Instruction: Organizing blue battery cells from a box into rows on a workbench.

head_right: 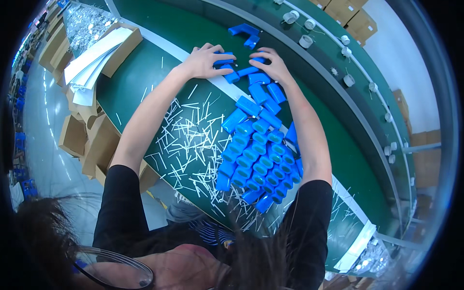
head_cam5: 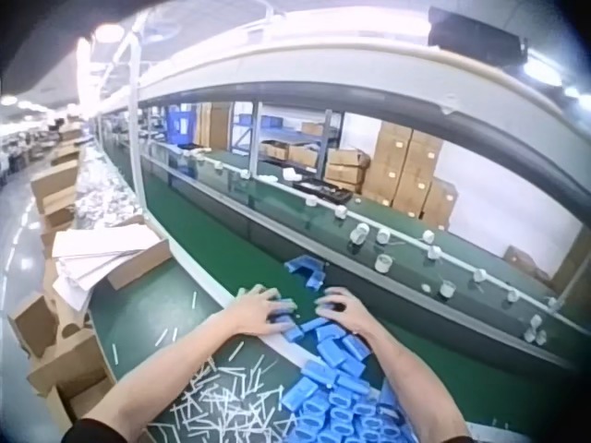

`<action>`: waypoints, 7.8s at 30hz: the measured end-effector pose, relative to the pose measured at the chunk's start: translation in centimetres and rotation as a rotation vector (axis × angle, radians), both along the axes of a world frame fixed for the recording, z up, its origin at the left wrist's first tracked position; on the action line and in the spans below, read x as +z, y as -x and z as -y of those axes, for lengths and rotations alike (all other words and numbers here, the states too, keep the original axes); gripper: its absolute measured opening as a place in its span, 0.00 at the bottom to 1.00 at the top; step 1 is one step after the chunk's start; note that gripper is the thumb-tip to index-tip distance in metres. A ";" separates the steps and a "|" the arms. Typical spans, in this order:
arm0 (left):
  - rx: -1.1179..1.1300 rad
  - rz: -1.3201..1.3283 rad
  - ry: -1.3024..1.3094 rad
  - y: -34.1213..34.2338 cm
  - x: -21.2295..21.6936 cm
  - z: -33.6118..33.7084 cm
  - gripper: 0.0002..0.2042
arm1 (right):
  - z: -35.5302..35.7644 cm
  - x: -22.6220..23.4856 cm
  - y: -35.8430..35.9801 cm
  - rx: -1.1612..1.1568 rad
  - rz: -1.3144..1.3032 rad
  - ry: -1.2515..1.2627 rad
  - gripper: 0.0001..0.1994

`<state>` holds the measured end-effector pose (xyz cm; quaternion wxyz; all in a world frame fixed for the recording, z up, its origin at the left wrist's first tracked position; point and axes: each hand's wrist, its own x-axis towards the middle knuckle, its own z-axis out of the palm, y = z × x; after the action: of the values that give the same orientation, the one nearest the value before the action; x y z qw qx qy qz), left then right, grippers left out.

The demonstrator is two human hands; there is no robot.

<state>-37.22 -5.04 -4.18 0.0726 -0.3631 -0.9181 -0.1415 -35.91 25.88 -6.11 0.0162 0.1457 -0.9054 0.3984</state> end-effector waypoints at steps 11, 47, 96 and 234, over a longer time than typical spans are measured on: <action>-0.012 -0.290 -0.123 -5.3 -3.0 10.0 0.17 | 9.5 5.6 -9.6 0.534 0.360 0.395 0.16; 0.452 -0.264 -0.561 -3.3 -3.5 11.9 0.21 | 18.6 3.3 1.7 -0.320 0.012 -0.691 0.30; 0.504 -0.190 -0.584 -3.0 -4.2 13.6 0.23 | 15.5 9.1 -13.0 0.262 0.565 0.636 0.29; -0.601 0.055 0.086 -33.9 3.2 -17.0 0.40 | -12.1 6.9 -54.6 -0.179 0.028 -0.271 0.22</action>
<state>-3.31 12.00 -0.99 -0.0131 -0.6172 -0.7763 -0.1275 18.68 38.00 0.74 0.0192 0.0598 -0.9604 0.2716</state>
